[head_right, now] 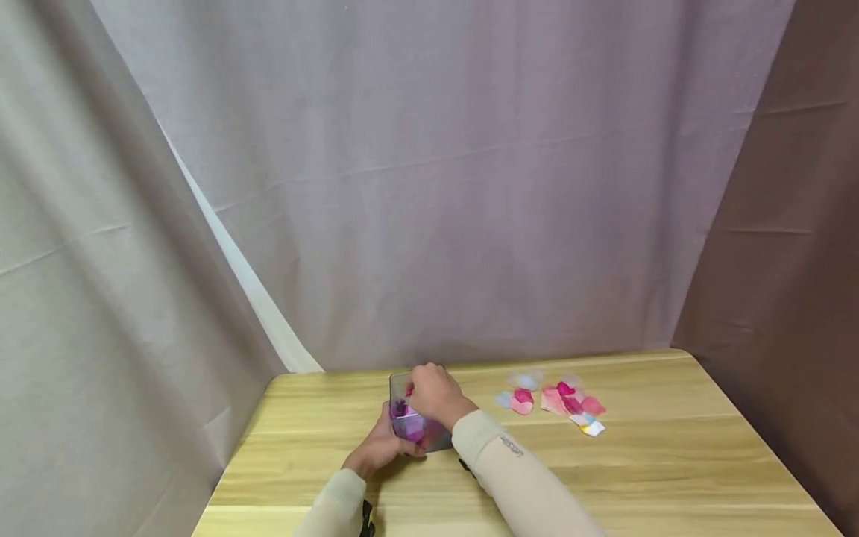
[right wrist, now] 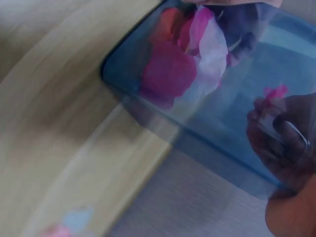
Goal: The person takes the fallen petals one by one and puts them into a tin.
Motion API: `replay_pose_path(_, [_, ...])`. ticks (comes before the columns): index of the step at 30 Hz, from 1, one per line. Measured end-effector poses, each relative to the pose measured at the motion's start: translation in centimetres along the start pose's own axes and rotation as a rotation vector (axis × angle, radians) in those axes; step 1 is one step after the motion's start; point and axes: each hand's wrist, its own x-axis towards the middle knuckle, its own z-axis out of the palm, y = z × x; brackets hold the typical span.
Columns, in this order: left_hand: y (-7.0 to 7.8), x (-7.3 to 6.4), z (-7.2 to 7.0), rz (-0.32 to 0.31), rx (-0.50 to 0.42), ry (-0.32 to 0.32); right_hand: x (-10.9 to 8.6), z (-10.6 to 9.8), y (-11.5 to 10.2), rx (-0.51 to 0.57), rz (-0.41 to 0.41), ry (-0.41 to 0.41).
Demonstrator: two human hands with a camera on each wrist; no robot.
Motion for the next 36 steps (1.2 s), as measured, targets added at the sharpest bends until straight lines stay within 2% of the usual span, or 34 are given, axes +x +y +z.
replay_pose_path(8, [0.68,0.26,-0.05,0.003,-0.019,-0.010,0.40,0.01,-0.03,-0.066,0.071,-0.004])
replay_pose_path(14, [0.67,0.04,-0.48,0.002,0.012,0.009,0.77,0.49,-0.24,-0.095,0.093,-0.028])
replay_pose_path(28, [0.58,-0.13,0.06,-0.003,0.027,0.015,0.14,0.20,-0.39,-0.072,0.119,-0.065])
replay_pose_path(36, [0.54,-0.17,0.22,-0.023,-0.018,-0.002,0.21,0.56,-0.14,-0.070,0.127,-0.057])
